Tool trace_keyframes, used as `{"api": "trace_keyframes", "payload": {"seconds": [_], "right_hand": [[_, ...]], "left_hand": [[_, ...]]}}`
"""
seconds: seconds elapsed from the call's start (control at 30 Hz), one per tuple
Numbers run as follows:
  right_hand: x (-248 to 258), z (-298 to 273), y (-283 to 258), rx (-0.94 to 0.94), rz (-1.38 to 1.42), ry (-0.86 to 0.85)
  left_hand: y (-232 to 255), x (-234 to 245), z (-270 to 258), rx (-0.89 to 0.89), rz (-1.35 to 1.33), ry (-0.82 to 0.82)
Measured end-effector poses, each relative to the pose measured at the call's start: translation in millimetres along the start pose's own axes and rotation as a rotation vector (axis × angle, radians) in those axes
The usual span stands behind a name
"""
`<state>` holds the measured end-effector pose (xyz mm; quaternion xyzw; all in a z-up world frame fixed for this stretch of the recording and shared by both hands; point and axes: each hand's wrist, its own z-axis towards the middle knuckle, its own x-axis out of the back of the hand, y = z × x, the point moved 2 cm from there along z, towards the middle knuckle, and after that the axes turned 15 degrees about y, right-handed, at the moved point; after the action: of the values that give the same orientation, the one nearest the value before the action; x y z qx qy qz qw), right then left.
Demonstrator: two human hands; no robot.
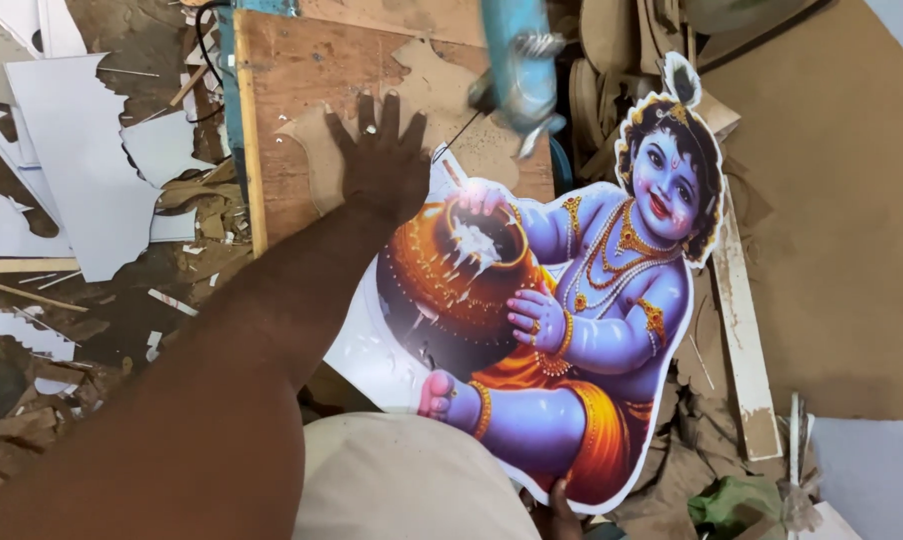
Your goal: Cutting out a printed image of Krishna from cardboard using a specialized cutting machine.
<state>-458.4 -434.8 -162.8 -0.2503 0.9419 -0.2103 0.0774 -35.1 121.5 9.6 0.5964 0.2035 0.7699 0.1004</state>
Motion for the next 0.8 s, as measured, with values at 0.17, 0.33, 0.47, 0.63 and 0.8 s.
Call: {"api": "trace_keyframes", "payload": {"seconds": [0.17,0.33,0.47,0.63,0.8], "right_hand": [[-40,-79,23,0.245,-0.278,-0.064],[17,-34,-82,-0.204,0.468,-0.47],[-74,-120,-103,0.473,-0.345,0.066],[-96,-124,-115,0.367,-0.386,0.057],[-14,-17,-158,0.452,-0.835,-0.145]], "left_hand": [[-4,-9,3,-0.075,-0.039,0.053],[-5,-4,2,-0.087,-0.041,0.039],[-4,-1,0,-0.074,-0.051,0.015],[-3,-7,1,-0.061,-0.031,0.036],[-4,-6,-4,-0.053,-0.035,0.072]]}}
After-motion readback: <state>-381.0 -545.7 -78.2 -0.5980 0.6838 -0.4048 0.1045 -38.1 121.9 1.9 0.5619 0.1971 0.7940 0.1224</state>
